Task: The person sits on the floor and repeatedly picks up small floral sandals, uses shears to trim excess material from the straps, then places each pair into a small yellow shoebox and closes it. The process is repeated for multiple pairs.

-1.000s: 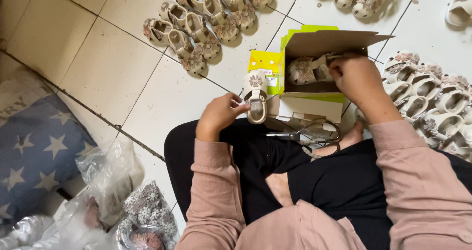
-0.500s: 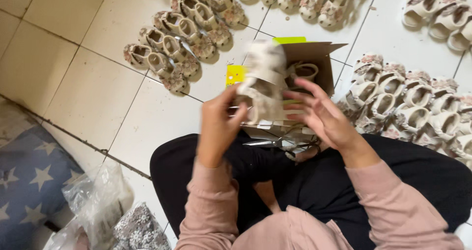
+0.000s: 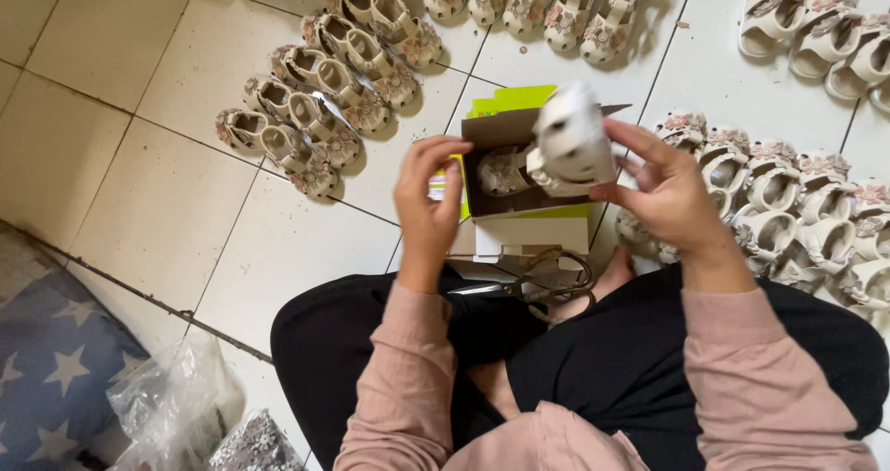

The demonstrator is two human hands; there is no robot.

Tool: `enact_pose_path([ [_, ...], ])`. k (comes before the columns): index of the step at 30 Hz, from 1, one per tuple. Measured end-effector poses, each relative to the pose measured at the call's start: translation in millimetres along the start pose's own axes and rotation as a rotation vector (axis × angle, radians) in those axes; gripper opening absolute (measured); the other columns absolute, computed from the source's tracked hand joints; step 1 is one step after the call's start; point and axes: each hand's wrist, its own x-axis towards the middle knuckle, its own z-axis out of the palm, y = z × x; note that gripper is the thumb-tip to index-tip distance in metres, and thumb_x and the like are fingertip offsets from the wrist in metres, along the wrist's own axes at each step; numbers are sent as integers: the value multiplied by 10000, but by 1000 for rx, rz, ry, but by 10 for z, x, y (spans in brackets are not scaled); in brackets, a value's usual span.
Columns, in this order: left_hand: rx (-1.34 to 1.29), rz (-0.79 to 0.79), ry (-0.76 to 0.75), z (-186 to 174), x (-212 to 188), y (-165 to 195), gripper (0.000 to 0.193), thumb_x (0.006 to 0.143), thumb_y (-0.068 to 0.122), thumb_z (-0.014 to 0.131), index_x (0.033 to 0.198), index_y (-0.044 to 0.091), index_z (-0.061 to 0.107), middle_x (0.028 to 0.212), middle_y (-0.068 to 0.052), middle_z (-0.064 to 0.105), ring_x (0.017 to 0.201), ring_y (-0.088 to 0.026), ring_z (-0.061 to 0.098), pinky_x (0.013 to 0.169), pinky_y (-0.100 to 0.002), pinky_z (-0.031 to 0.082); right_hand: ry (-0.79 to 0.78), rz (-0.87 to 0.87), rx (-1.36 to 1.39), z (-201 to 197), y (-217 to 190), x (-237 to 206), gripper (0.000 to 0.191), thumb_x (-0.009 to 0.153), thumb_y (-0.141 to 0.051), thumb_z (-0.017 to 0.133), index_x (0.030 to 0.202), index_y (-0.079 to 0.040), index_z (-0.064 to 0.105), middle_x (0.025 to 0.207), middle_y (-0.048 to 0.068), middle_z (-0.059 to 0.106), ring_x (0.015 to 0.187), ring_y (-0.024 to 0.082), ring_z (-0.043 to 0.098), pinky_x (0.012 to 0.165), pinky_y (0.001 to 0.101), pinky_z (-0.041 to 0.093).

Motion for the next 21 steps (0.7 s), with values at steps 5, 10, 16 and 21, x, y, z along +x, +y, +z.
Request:
enact_pose_path([
  [5, 310, 54, -233, 13, -28, -318, 806, 725, 65, 812, 1489, 131, 564, 1633, -227, 280, 1390, -463, 479, 1065, -479, 502, -167, 58, -821, -71, 39, 157, 606, 770, -210, 826, 1349, -300, 672, 1455, 151, 602, 1296, 338, 568, 1101, 462, 450],
  [10, 126, -300, -411, 40, -41, -301, 954, 690, 0, 746, 1552, 207, 395, 1701, -201, 144, 1349, -396, 531, 861, -369, 618, -312, 40, -922, 25, 59, 236, 575, 788, -208, 783, 1350, -254, 670, 1402, 176, 622, 1245, 379, 585, 1050, 462, 455],
  [16, 181, -275, -433, 44, 1, -298, 969, 695, 7, 768, 1560, 182, 368, 1697, -212, 162, 1302, -404, 559, 838, -367, 603, -376, 103, -988, 68, 62, 322, 580, 763, -139, 764, 1319, -284, 683, 1397, 134, 633, 1220, 351, 617, 1025, 441, 490],
  [21, 192, -211, -418, 60, -33, -360, 956, 725, 39, 786, 1571, 168, 362, 1691, -223, 184, 1319, -423, 555, 836, -360, 616, -453, 214, -1005, 81, 52, 364, 569, 797, -84, 731, 1321, -299, 673, 1399, 120, 624, 1214, 349, 615, 1011, 441, 485],
])
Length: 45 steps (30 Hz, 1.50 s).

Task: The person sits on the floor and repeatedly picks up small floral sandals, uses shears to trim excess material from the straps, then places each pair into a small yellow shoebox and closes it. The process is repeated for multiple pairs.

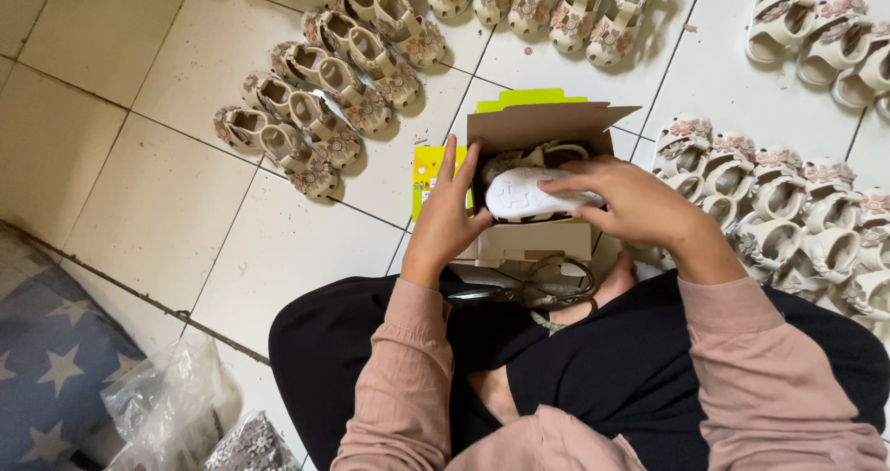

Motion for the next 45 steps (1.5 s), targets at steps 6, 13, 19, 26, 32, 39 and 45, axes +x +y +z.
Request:
enact_pose_path([
  [6, -168, -125, -51, -35, 0, -27, 826, 839, 185, 789, 1561, 206, 388, 1718, -191, 214, 1312, -375, 606, 832, -355, 645, 58, 25, -54, 27, -68, 21, 609, 752, 30, 668, 1276, -278, 708, 1343, 75, 661, 1135, 335, 648, 965, 418, 513],
  [13, 37, -29, 44, 70, 67, 21, 951, 675, 180, 925, 1474, 163, 410, 1604, -225, 313, 1398, -427, 481, 983, -422, 552, 139, -32, -64, 157, -32, 74, 574, 691, 65, 674, 1182, -222, 752, 1273, 54, 689, 1128, 337, 648, 936, 431, 526],
  [19, -514, -141, -162, -149, -44, -244, 760, 854, 145, 780, 1510, 196, 399, 1643, -153, 373, 1373, -373, 547, 1010, -410, 568, 470, -7, 218, 200, 334, -154, 289, 801, -7, 748, 1065, -122, 758, 1216, 100, 703, 1092, 298, 659, 929, 441, 546],
  [26, -287, -88, -33, 212, 67, -372, 228, 853, 109, 849, 969, 86, 654, 1425, -162, 489, 1508, -349, 367, 937, -414, 647, 319, 285, 647, 463, 864, -5, 300, 837, -137, 815, 1098, -9, 742, 992, 138, 703, 901, 216, 648, 801, 362, 562],
  [32, -355, -72, -188, 101, 18, -552, 269, 806, 107, 861, 1049, 94, 747, 1532, -191, 339, 1476, -342, 253, 1094, -474, 383, 97, 49, 514, 494, 1127, 5, 564, 758, -231, 880, 1238, -50, 645, 1226, 112, 670, 1056, 218, 635, 864, 323, 534],
  [39, -351, -63, 88, 303, 23, -473, 601, 838, 197, 837, 1286, 169, 436, 1497, -173, 486, 1346, -345, 538, 1055, -409, 531, 473, 215, 670, 619, 813, -15, 1218, 676, -333, 866, 1621, -243, 104, 1528, 72, 388, 1212, 264, 583, 910, 381, 583],
  [45, -101, -47, 75, 127, -108, 28, 578, 751, 170, 784, 1306, 199, 625, 1582, -193, 376, 1370, -408, 506, 1039, -457, 503, 304, 26, -82, 426, 480, -90, 937, 573, -386, 953, 1392, -232, 525, 1673, 84, 290, 1558, 393, 199, 1217, 507, 327],
])
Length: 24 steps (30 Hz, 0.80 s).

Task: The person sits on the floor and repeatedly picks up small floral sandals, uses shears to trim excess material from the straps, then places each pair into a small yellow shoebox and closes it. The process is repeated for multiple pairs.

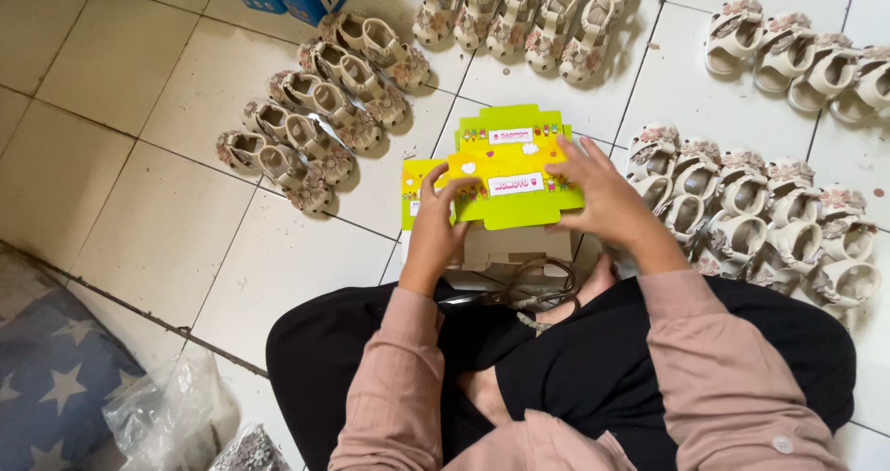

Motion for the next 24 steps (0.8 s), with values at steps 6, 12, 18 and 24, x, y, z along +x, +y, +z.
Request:
enact_pose_path([
  [6, 508, 187, -113, 26, 26, 317, 686, 612, 370, 945, 1162, 128, 614, 1615, -202, 297, 1493, -499, 193, 1112, -678, 228, 117, -105, 44, 91, -78, 119, 1341, 590, -645, 881, 1597, -4, 269, 1623, 166, 314, 1570, 432, 151, 1212, 567, 273],
  [12, 505, 320, 36, 212, 111, 129, 768, 665, 497, 878, 1272, 138, 574, 1589, -160, 405, 1502, -418, 305, 1105, -564, 377, 140, -161, -39, 138, -96, 176, 977, 627, -519, 891, 1433, -163, 469, 1555, 229, 385, 1486, 465, 294, 1159, 532, 374],
  [18, 628, 318, 29, 267, 121, 66, 824, 737, 495, 834, 1447, 213, 526, 1593, -132, 406, 1502, -396, 312, 1087, -550, 394, 86, -110, -102, 26, -243, 222, 901, 672, -495, 870, 1474, -320, 499, 1565, 186, 377, 1486, 422, 328, 1136, 508, 434],
  [24, 820, 247, -89, 288, 15, 110, 889, 792, 635, 713, 1528, 242, 404, 1630, -175, 273, 1513, -428, 163, 1081, -759, 202, -73, -2, -374, 21, -455, 111, 1102, 604, -504, 880, 1548, -422, 318, 1597, 232, 250, 1496, 488, 227, 1055, 573, 445],
])
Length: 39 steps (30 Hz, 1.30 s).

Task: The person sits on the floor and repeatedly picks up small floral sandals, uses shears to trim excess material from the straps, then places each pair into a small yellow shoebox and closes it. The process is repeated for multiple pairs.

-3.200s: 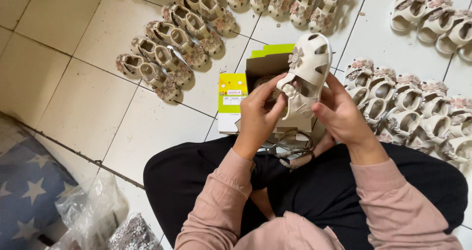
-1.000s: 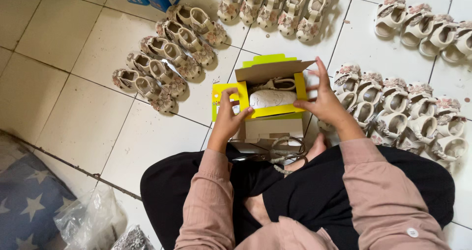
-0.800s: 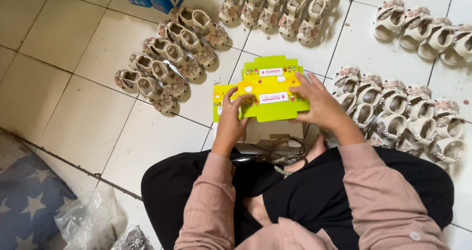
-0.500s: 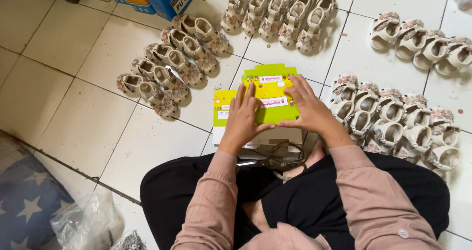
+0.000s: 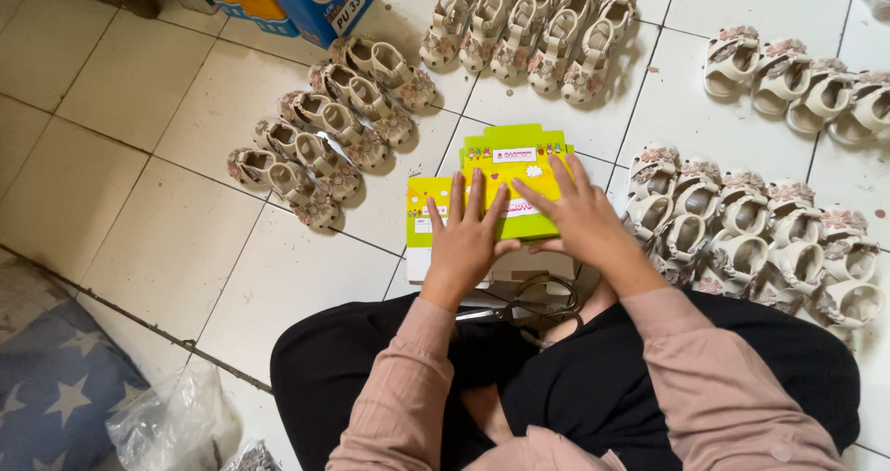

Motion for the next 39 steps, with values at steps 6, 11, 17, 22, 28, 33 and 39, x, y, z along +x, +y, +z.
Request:
enact_pose_path([
  [6, 374, -1, 49, 124, 32, 111, 979, 811, 511, 768, 1618, 193, 314, 1669, -209, 235, 1532, -476, 153, 1161, -717, 189, -37, 65, -210, 194, -270, -9, 1018, 827, -413, 809, 1627, -364, 181, 1658, 253, 113, 1468, 586, 102, 1027, 691, 377],
  [11, -185, 87, -109, -187, 391, -36, 1068, 597, 397, 903, 1504, 184, 382, 1523, -258, 355, 1392, -506, 316, 1063, -646, 317, 186, -22, 200, 274, -121, -122, 1031, 791, -355, 831, 1594, -278, 189, 1661, 213, 128, 1510, 497, 79, 1163, 673, 214],
  [17, -369, 47, 356, -701, 181, 992, 996, 640, 238, 924, 1493, 108, 426, 1453, -329, 394, 1310, -528, 350, 1126, -618, 338, 671, 289, 1612, 194, -163, -791, 1086, 863, -249, 832, 1611, -282, 46, 1639, 168, 209, 1499, 360, 291, 1089, 633, 372],
  [22, -642, 424, 308, -940, -147, 1818, 927, 718, 269, 900, 1512, 115, 447, 1625, -335, 186, 1508, -557, 173, 1233, -605, 229, 980, 277, 2097, -45, 332, -1968, 801, 958, -310, 777, 1586, -40, 358, 1533, 165, 462, 1363, 361, 526, 1099, 618, 503],
  [28, -537, 224, 225, -566, -75, 1379, 625, 894, 189, 803, 1451, 86, 538, 1654, -247, 291, 1542, -460, 259, 1257, -565, 235, 1411, 809, 1705, 45, 1560, -4039, 885, 927, -645, 555, 1606, -153, 273, 1651, 141, 364, 1476, 397, 471, 1030, 721, 455],
  [33, -507, 94, 133, -275, -326, 675, 441, 947, 162, 725, 1359, 65, 604, 1572, -223, 454, 1460, -421, 414, 1213, -502, 329, 1377, 1292, 1680, 549, 2021, -5494, 972, 921, -709, 534, 1619, -110, 220, 1643, 244, 298, 1499, 441, 403, 1039, 701, 440],
  [39, -517, -16, 125, -176, -472, 321, 395, 970, 147, 697, 1345, 48, 619, 1512, -234, 523, 1400, -409, 491, 1148, -473, 394, 1380, 1388, 1908, 942, 2208, -5666, 944, 1056, -610, 552, 1612, 27, 131, 1601, 378, 197, 1499, 522, 334, 1072, 764, 420],
])
